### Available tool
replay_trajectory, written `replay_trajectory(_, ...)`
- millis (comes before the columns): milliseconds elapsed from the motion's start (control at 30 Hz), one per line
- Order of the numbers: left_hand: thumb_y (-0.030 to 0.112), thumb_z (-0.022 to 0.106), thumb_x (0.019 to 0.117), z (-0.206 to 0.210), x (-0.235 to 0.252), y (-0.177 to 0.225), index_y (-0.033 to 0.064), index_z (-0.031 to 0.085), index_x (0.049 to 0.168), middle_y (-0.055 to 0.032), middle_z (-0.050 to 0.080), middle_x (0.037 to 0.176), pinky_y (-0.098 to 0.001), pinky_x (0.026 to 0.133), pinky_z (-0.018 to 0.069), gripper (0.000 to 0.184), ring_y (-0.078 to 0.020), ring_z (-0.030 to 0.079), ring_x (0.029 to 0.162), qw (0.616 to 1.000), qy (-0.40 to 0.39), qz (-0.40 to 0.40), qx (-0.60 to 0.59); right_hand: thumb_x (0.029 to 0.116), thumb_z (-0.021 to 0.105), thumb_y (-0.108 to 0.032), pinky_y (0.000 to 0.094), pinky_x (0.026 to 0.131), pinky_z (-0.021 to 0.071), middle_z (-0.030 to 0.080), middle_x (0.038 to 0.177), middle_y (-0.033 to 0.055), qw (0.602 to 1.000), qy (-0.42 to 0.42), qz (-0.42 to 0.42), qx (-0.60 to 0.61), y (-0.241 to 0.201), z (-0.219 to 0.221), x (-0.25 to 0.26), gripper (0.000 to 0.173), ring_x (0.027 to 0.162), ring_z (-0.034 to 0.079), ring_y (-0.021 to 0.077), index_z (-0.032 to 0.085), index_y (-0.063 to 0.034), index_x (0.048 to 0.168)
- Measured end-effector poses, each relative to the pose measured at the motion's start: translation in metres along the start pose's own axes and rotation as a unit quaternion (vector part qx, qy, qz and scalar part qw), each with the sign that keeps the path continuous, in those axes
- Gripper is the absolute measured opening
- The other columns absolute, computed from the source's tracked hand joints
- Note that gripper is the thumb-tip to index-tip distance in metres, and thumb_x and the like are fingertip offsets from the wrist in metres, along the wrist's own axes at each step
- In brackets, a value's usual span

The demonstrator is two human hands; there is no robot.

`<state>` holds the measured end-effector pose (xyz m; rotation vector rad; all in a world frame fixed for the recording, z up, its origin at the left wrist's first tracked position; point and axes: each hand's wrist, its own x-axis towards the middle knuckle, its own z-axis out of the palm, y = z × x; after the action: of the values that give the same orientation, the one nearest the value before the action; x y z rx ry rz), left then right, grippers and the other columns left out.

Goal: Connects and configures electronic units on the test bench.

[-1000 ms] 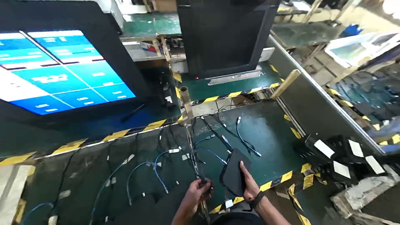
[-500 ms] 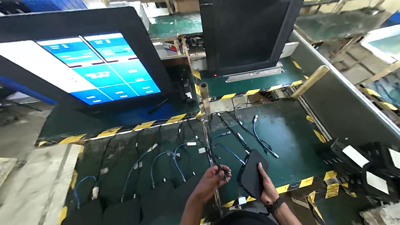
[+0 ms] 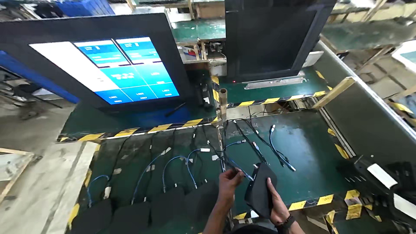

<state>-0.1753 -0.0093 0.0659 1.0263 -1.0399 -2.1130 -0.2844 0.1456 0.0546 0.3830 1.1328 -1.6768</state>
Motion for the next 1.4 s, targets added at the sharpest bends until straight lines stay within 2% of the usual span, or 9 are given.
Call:
replay_trajectory(167, -0.004, 0.07, 0.0911, 0.003, 0.007, -0.008, -0.0075, 0.072, 0.102, -0.0159, 0.074, 0.095, -0.032, 0.078, 0.0609, 0.012, -0.0193, 0.071, 0.084, 1.0, 0.012, 0.014, -0.022, 0.1082, 0.042, -0.047, 0.0497, 0.083, 0.0629, 0.073, 0.111, 0.0186, 1.0, -0.013, 0.004, 0.008, 0.003, -0.004, 0.002, 0.05, 0.099, 0.073, 0.0285, 0.058, -0.0073, 0.134)
replay_trajectory(500, 0.007, 0.078, 0.0863, -0.006, 0.022, -0.001, -0.0035, 0.076, 0.098, -0.0126, 0.076, 0.096, -0.0324, 0.081, 0.0612, 0.016, -0.0178, 0.072, 0.087, 0.983, -0.07, 0.101, 0.134, 0.1073, 0.045, -0.048, 0.0511, 0.085, 0.0624, 0.072, 0.112, 0.0197, 0.999, -0.028, 0.042, 0.002, 0.007, 0.001, -0.001, 0.051, 0.1, 0.073, 0.0301, 0.058, -0.0072, 0.135)
replay_trajectory(667, 0.012, 0.083, 0.0841, -0.006, 0.025, 0.015, -0.0006, 0.077, 0.095, -0.0097, 0.077, 0.09, -0.0315, 0.078, 0.0622, 0.018, -0.0161, 0.073, 0.083, 0.975, -0.086, 0.095, 0.183, 0.1061, 0.05, -0.046, 0.0523, 0.086, 0.0617, 0.072, 0.112, 0.0206, 0.998, 0.0, 0.05, -0.033, 0.009, 0.003, 0.0, 0.051, 0.101, 0.073, 0.0316, 0.056, -0.0058, 0.136)
replay_trajectory(867, 0.013, 0.077, 0.0899, -0.004, 0.029, 0.024, 0.0031, 0.078, 0.089, -0.0059, 0.076, 0.092, -0.0291, 0.084, 0.0586, 0.01, -0.0114, 0.07, 0.089, 0.961, -0.142, 0.074, 0.224, 0.1054, 0.05, -0.048, 0.0501, 0.085, 0.0624, 0.073, 0.11, 0.0199, 0.998, 0.021, 0.05, -0.045, 0.011, 0.01, -0.004, 0.052, 0.098, 0.073, 0.0301, 0.059, -0.0051, 0.134)
replay_trajectory(967, 0.008, 0.071, 0.0929, -0.008, 0.034, 0.024, 0.0014, 0.077, 0.093, -0.0065, 0.076, 0.098, -0.0314, 0.088, 0.0581, 0.008, -0.0124, 0.071, 0.094, 0.954, -0.184, 0.055, 0.229, 0.1056, 0.049, -0.048, 0.0502, 0.083, 0.0623, 0.073, 0.108, 0.0185, 0.996, 0.039, 0.052, -0.058, 0.011, 0.013, -0.007, 0.051, 0.097, 0.073, 0.0295, 0.06, -0.0057, 0.132)
replay_trajectory(1067, 0.008, 0.072, 0.0918, -0.007, 0.035, 0.019, 0.0001, 0.076, 0.096, -0.0069, 0.077, 0.096, -0.0316, 0.084, 0.0593, 0.01, -0.013, 0.072, 0.089, 0.964, -0.155, 0.036, 0.212, 0.1056, 0.051, -0.047, 0.0501, 0.084, 0.0622, 0.073, 0.109, 0.0186, 0.996, 0.054, 0.038, -0.065, 0.012, 0.014, -0.005, 0.051, 0.097, 0.073, 0.0295, 0.059, -0.0053, 0.133)
replay_trajectory(1167, 0.008, 0.079, 0.0853, -0.007, 0.035, 0.015, 0.0007, 0.074, 0.088, -0.0075, 0.076, 0.089, -0.0322, 0.081, 0.0598, 0.01, -0.0139, 0.071, 0.083, 0.975, -0.097, 0.028, 0.198, 0.1056, 0.054, -0.042, 0.049, 0.083, 0.0632, 0.073, 0.107, 0.0194, 0.996, 0.059, 0.0, -0.074, 0.007, 0.013, -0.002, 0.048, 0.096, 0.074, 0.0293, 0.057, -0.0029, 0.134)
replay_trajectory(1300, 0.007, 0.08, 0.0816, -0.01, 0.038, 0.011, 0.004, 0.072, 0.075, -0.0048, 0.072, 0.09, -0.0308, 0.087, 0.0569, 0.011, -0.0125, 0.068, 0.091, 0.965, -0.11, 0.083, 0.224, 0.105, 0.054, -0.044, 0.0498, 0.084, 0.0629, 0.073, 0.108, 0.019, 0.994, 0.071, 0.021, -0.084, 0.007, 0.017, -0.004, 0.05, 0.097, 0.074, 0.0297, 0.057, -0.0041, 0.135)
replay_trajectory(1400, 0.008, 0.079, 0.0824, -0.001, 0.038, 0.006, 0.0042, 0.073, 0.076, -0.0042, 0.071, 0.092, -0.0283, 0.086, 0.0561, 0.01, -0.0101, 0.066, 0.093, 0.952, -0.131, 0.092, 0.259, 0.1038, 0.052, -0.051, 0.0496, 0.084, 0.0619, 0.073, 0.108, 0.0172, 0.991, 0.093, 0.049, -0.088, 0.013, 0.015, -0.004, 0.054, 0.098, 0.073, 0.0287, 0.06, -0.0061, 0.132)
